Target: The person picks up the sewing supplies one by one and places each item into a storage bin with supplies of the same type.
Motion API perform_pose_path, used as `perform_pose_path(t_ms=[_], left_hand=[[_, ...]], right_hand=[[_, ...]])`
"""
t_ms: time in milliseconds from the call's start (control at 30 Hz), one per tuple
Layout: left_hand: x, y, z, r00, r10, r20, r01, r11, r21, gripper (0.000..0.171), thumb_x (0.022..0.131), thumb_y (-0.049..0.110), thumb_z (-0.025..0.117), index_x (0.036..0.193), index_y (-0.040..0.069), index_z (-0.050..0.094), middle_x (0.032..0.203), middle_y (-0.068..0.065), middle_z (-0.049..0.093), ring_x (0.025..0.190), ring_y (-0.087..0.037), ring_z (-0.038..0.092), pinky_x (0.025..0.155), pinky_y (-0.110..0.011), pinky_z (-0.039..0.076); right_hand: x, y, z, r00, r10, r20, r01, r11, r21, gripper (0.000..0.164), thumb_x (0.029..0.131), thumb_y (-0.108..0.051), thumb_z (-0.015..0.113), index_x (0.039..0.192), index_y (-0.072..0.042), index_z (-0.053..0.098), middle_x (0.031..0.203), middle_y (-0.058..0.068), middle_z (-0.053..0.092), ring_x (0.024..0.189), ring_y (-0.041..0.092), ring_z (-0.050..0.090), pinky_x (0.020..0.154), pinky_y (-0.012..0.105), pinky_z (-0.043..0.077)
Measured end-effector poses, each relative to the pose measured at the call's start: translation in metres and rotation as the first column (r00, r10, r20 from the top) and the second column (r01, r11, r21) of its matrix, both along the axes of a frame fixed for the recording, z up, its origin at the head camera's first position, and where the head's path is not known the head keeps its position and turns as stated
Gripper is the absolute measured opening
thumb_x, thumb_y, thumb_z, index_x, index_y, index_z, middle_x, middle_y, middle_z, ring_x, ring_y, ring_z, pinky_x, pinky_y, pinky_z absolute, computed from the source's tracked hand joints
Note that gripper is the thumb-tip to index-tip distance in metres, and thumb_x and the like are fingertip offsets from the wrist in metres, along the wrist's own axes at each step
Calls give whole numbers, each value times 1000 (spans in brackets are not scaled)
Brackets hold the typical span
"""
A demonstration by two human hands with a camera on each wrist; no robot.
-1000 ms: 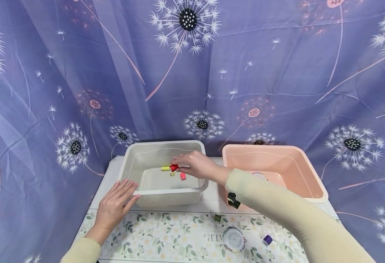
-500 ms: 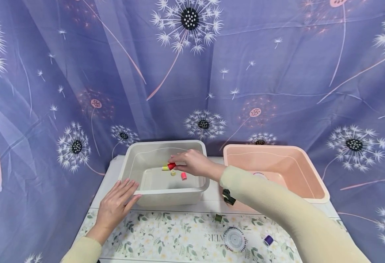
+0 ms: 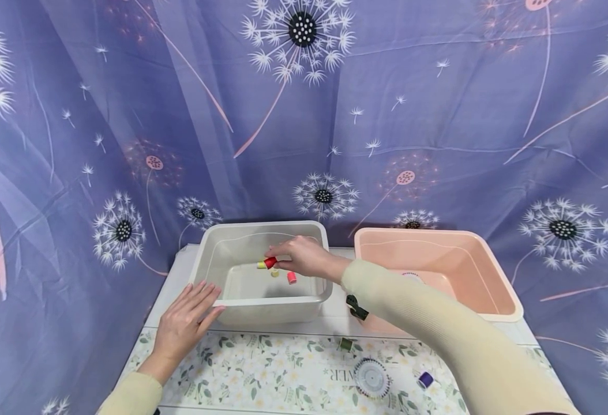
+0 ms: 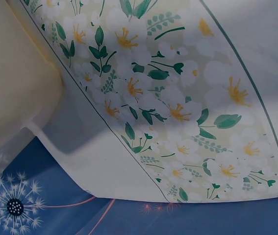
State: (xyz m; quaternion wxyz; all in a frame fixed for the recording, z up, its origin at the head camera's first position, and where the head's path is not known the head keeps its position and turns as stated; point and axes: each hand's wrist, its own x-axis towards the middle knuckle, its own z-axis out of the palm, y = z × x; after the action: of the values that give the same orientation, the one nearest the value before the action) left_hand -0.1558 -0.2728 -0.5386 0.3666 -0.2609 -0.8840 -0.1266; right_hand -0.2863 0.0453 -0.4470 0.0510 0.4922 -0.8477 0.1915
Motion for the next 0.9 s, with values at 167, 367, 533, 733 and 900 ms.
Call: perform_pose_path(t_ms=[167,367,533,733,900], left_hand=[[-1,0,-1,1000,-7,-13,7,1000,3,72,112,61,40,123,2,79,121,-19,77,115,-42,74,126,-43,41],[-1,1,-1,1000,1,-15,-1,1000,1,73,112,61,39,122,2,79,121,-18,78,116,-41,74,114,-55,53],[-1,0,-1,1000,-1,-13,1,1000,4,72,111,61,40,122,2,79,121,-19,77,116,-42,73,121,-50,48],[-1,-1,-1,1000,-7,-10,7,1000,5,72,111,61,40,123,1,79,122,-19,77,116,-42,73,132,-37,31],[-1,-1,0,1000,0,-13,0,1000,3,73,112,61,39,122,2,79,122,-19,77,116,-41,74,119,-52,49]], right_hand=[[-5,-4,-5,1000,-11,26,10,1000,17,30,98,-21,81,127,-14,80,127,2,78,112,21,77,92,35,66],[-11,-7,-8,994,-48,100,45,998,37,32,99,-21,81,129,-13,79,125,3,79,107,25,78,87,36,66],[-15,-10,-8,990,-58,125,51,997,60,32,98,-19,81,129,-12,79,126,3,78,112,22,77,93,35,65],[-20,-14,-11,983,-62,173,48,995,87,31,98,-15,80,129,-10,79,125,4,79,111,23,77,92,33,64],[-25,-18,-14,978,-72,197,53,994,99,30,98,-12,79,128,-9,79,123,6,79,109,25,77,87,32,63]])
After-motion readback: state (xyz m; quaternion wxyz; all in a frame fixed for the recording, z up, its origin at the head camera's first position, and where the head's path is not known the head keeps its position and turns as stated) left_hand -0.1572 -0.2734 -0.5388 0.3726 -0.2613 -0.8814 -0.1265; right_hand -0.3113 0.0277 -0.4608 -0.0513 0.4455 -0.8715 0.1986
